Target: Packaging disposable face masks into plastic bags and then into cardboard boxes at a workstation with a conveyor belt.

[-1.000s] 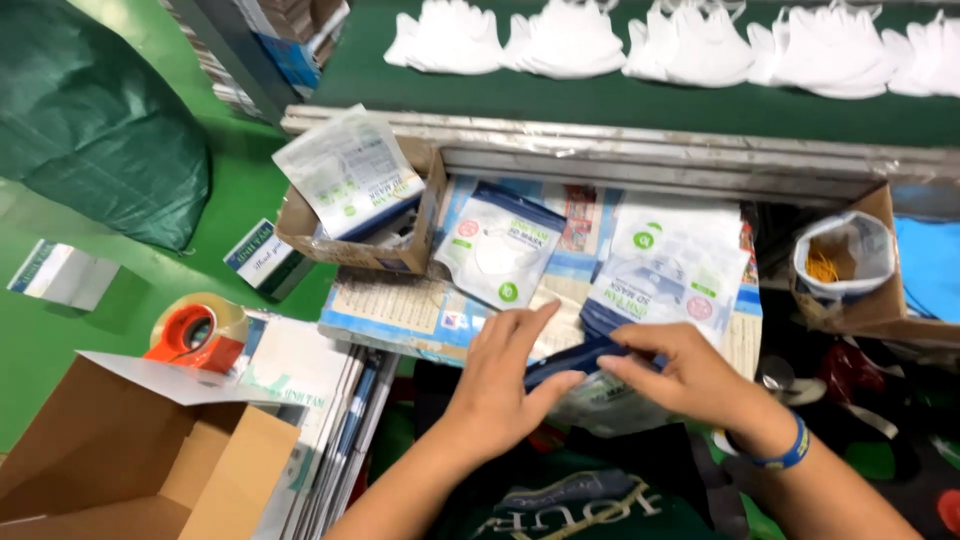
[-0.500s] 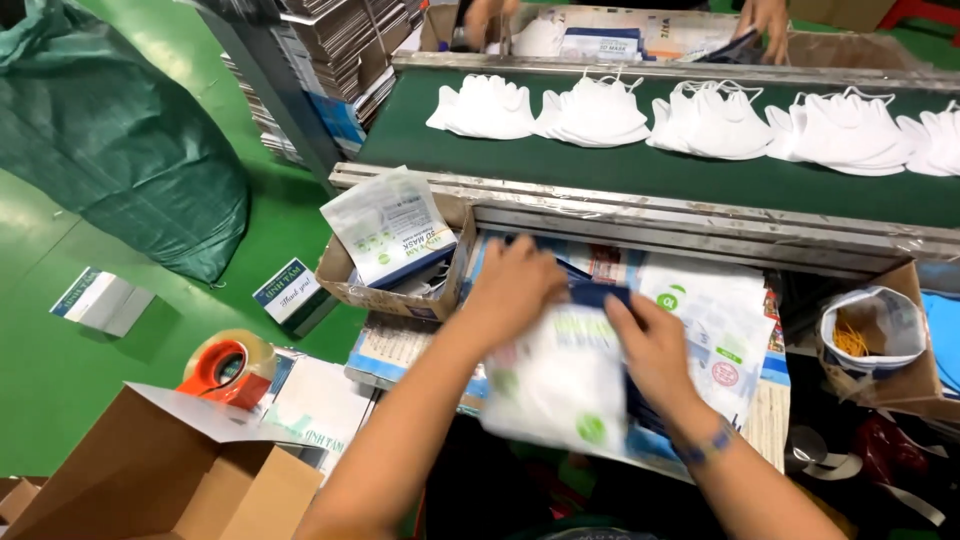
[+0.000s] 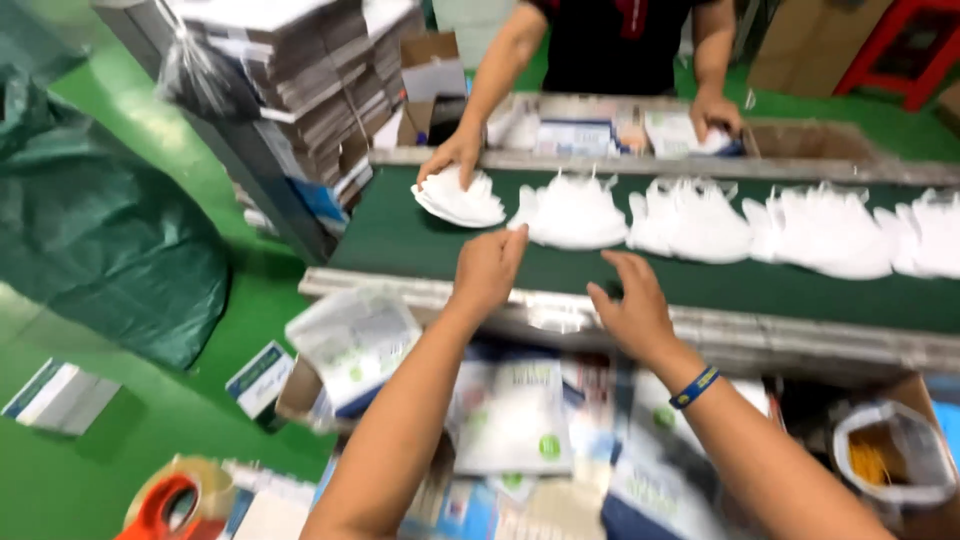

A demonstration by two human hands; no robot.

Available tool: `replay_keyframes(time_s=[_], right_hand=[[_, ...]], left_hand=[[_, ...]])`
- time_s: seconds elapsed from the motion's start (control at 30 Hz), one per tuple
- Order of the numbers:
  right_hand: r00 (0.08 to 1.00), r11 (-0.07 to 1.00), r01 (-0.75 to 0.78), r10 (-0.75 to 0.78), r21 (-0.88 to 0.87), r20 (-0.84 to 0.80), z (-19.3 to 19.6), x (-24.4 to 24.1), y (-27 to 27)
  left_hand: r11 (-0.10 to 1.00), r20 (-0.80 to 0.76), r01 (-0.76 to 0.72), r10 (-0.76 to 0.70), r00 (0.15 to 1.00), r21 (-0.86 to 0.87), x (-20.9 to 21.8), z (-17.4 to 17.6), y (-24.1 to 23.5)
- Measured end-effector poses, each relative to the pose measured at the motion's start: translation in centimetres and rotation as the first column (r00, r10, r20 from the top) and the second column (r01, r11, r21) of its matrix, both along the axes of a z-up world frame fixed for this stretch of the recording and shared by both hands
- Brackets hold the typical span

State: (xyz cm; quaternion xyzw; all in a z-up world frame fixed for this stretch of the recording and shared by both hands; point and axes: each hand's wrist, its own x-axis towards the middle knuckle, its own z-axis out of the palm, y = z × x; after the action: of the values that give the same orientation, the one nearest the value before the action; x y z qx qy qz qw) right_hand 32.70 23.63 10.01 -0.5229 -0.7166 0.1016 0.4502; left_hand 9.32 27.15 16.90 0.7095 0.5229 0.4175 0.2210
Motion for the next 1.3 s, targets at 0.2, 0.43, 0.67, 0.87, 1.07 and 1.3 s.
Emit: replay_keyframes(time_s=[0.2,0.43,0.67,0.87,1.07,1.3], right_hand=[[0.984,0.993,0.116,-0.116,0.006,0.133,-4.7,-0.9,6.1],[0.932,0.937,0.241,-0.15,-0.254,0.331,-3.7,-1.7,6.8],[0.905,0.991,-0.011,-0.048,-0.136,-0.422,-3.0,2.4,3.9],[0.733,0.624,-0.652,0.375,-0.431,-0.567,-3.4,4.0,-14.1],[0.817,0.7,-0.576,0.514,-0.422,-0.262,-3.7,-3.9,-24.8],[0.906,0.856,-0.394,0.423,-0.335,0.016,-10.5,-5.8,-25.5]], left_hand=[[0.977,-0.259,-0.211,0.196,0.946,-0.028,0.5,-8.9,15.3],[0.917,-0.407,-0.263,0.127,0.904,-0.298,6.5,-7.7,18.5],[0.976,0.272,0.192,-0.159,0.949,-0.101,4.4,-2.8,3.1],[0.954,0.132,0.215,-0.19,0.973,-0.21,-0.7,-3.7,-21.8],[0.986,-0.066,0.116,-0.125,0.99,-0.119,-4.9,-12.3,-30.3],[0.98,-0.061,0.199,-0.199,0.978,-0.001,-5.4,-15.6,-31.1]])
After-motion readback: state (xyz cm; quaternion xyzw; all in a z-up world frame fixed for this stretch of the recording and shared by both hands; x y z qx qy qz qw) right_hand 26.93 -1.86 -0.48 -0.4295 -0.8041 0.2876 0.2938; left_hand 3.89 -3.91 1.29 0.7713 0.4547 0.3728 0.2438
